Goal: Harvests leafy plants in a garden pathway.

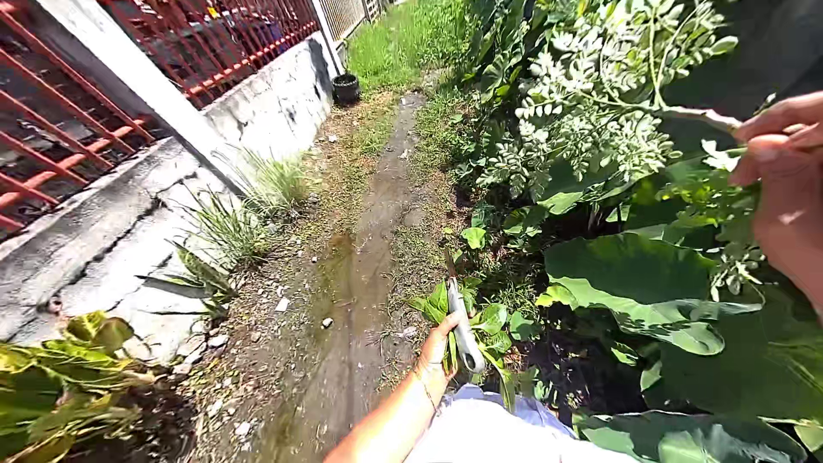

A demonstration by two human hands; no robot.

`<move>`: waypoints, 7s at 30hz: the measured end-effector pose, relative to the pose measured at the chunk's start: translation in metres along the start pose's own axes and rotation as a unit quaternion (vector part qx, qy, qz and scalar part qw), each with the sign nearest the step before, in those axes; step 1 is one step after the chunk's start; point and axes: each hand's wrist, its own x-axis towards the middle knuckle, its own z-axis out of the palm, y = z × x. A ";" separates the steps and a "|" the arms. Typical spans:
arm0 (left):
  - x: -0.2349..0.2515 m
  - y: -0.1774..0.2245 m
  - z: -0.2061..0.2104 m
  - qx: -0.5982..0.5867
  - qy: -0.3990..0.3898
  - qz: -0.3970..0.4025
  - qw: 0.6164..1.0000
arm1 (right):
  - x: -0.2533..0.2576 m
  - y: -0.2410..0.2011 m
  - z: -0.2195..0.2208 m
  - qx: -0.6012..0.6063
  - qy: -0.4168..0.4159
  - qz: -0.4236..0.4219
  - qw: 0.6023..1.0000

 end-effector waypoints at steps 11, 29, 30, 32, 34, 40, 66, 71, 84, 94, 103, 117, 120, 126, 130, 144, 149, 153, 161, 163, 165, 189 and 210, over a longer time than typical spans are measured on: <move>-0.023 0.080 -0.033 -0.052 -0.180 0.074 0.980 | -0.053 -0.110 0.189 0.094 -0.081 -0.191 0.974; -0.051 0.191 -0.229 0.066 -0.025 0.304 0.950 | -0.124 -0.283 0.396 0.377 -0.244 -0.219 0.866; -0.059 0.198 -0.237 0.088 -0.008 0.318 0.944 | -0.122 -0.287 0.401 0.395 -0.236 -0.215 0.862; -0.079 0.209 -0.249 0.121 0.048 0.320 0.938 | -0.115 -0.297 0.411 0.432 -0.223 -0.204 0.850; -0.102 0.216 -0.249 0.143 0.143 0.313 0.928 | -0.109 -0.307 0.422 0.466 -0.221 -0.202 0.832; -0.146 0.217 -0.287 0.365 0.231 0.324 0.842 | -0.119 -0.336 0.468 0.505 -0.265 -0.217 0.792; -0.133 0.157 -0.299 0.605 0.557 0.120 0.556 | -0.075 -0.370 0.649 0.695 -0.386 -0.061 0.603; -0.117 0.146 -0.299 0.600 0.589 0.100 0.532 | -0.064 -0.354 0.664 0.701 -0.359 -0.082 0.611; -0.117 0.135 -0.296 0.567 0.594 -0.011 0.571 | 0.024 -0.368 0.596 0.716 -0.186 -0.242 0.628; -0.135 0.136 -0.295 0.560 0.569 -0.122 0.590 | -0.050 -0.489 0.576 0.360 -0.575 -0.471 0.564; -0.163 0.101 -0.304 0.514 0.612 -0.118 0.589 | -0.102 -0.539 0.540 0.296 -0.614 -0.477 0.555; -0.209 0.071 -0.313 0.433 0.655 -0.148 0.601 | -0.135 -0.573 0.534 0.474 -0.549 -0.367 0.582; -0.215 0.068 -0.316 0.431 0.650 -0.147 0.609 | -0.122 -0.579 0.555 0.495 -0.477 -0.350 0.636; -0.217 0.077 -0.317 0.459 0.631 -0.137 0.610 | -0.122 -0.596 0.583 0.547 -0.351 -0.458 0.606; -0.218 0.078 -0.322 0.466 0.631 -0.125 0.608 | -0.140 -0.601 0.586 0.564 -0.304 -0.496 0.586; -0.218 0.082 -0.332 0.474 0.609 -0.180 0.610 | -0.157 -0.613 0.558 0.383 -0.554 -0.485 0.557; -0.218 0.092 -0.330 0.453 0.610 -0.195 0.621 | -0.157 -0.611 0.556 0.390 -0.598 -0.388 0.583; -0.225 0.090 -0.333 0.443 0.615 -0.191 0.624 | -0.142 -0.606 0.582 0.389 -0.607 -0.252 0.646; -0.224 0.090 -0.338 0.464 0.584 -0.200 0.635 | -0.130 -0.608 0.554 0.501 -0.359 -0.532 0.580; -0.222 0.091 -0.338 0.474 0.578 -0.204 0.632 | -0.131 -0.623 0.549 0.471 -0.371 -0.589 0.542; -0.219 0.093 -0.339 0.483 0.572 -0.213 0.628 | -0.127 -0.636 0.546 0.402 -0.443 -0.618 0.510; -0.218 0.112 -0.361 0.531 0.516 -0.237 0.629 | -0.154 -0.604 0.545 0.218 -0.687 -0.401 0.565; -0.218 0.120 -0.381 0.603 0.466 -0.172 0.625 | -0.111 -0.524 0.601 0.371 -0.489 -0.347 0.710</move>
